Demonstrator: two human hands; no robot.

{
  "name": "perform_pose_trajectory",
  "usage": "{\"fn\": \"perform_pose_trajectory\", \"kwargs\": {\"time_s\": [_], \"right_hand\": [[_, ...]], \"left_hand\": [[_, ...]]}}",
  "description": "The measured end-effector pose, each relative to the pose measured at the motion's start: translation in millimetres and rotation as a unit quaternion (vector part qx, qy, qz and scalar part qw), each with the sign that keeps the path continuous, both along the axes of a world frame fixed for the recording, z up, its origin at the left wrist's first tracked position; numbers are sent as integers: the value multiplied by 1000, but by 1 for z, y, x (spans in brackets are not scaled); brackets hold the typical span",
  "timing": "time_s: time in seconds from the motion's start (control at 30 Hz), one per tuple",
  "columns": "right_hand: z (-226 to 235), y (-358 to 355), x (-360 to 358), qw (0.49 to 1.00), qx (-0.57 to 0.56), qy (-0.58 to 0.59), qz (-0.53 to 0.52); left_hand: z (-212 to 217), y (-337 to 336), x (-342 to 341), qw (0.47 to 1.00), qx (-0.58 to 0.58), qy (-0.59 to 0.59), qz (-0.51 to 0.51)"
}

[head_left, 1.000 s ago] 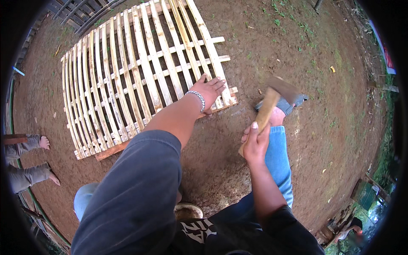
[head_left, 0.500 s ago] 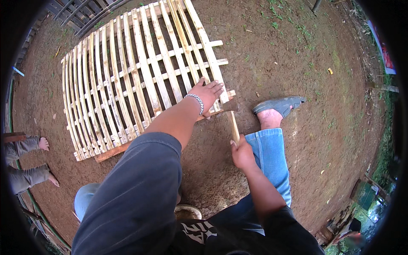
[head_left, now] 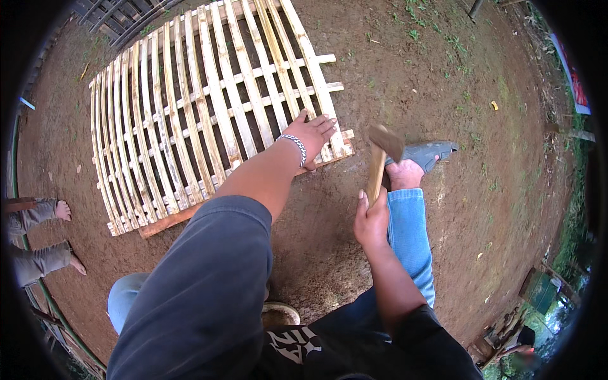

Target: The person sits on the ground and uses a hammer to secure bamboo slats onto a rectangular bamboo frame. They repeatedly strike the slats to flatten them against the frame, working systematically along the length of the structure.

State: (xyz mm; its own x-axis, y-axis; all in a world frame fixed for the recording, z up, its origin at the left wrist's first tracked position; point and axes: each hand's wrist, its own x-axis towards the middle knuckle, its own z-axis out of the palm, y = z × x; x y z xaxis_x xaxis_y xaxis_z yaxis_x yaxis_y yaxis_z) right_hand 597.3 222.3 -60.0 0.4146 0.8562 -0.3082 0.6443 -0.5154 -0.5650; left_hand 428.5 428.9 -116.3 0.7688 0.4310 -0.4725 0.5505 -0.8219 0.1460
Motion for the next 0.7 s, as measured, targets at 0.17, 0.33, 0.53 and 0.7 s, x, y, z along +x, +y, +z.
{"fn": "perform_pose_trajectory", "kwargs": {"time_s": [0.17,0.33,0.53,0.7], "right_hand": [[-18,-11,13,988,-116,-32,97],[14,21,9,995,82,38,-29],[-20,3,11,992,95,-78,36],[13,27,10,985,-132,-83,73]], "left_hand": [[18,8,3,1000,-10,15,-16],[8,10,-1,999,7,-11,-40],[4,12,-4,999,-16,-43,-26],[12,8,6,1000,-9,2,-30]]}}
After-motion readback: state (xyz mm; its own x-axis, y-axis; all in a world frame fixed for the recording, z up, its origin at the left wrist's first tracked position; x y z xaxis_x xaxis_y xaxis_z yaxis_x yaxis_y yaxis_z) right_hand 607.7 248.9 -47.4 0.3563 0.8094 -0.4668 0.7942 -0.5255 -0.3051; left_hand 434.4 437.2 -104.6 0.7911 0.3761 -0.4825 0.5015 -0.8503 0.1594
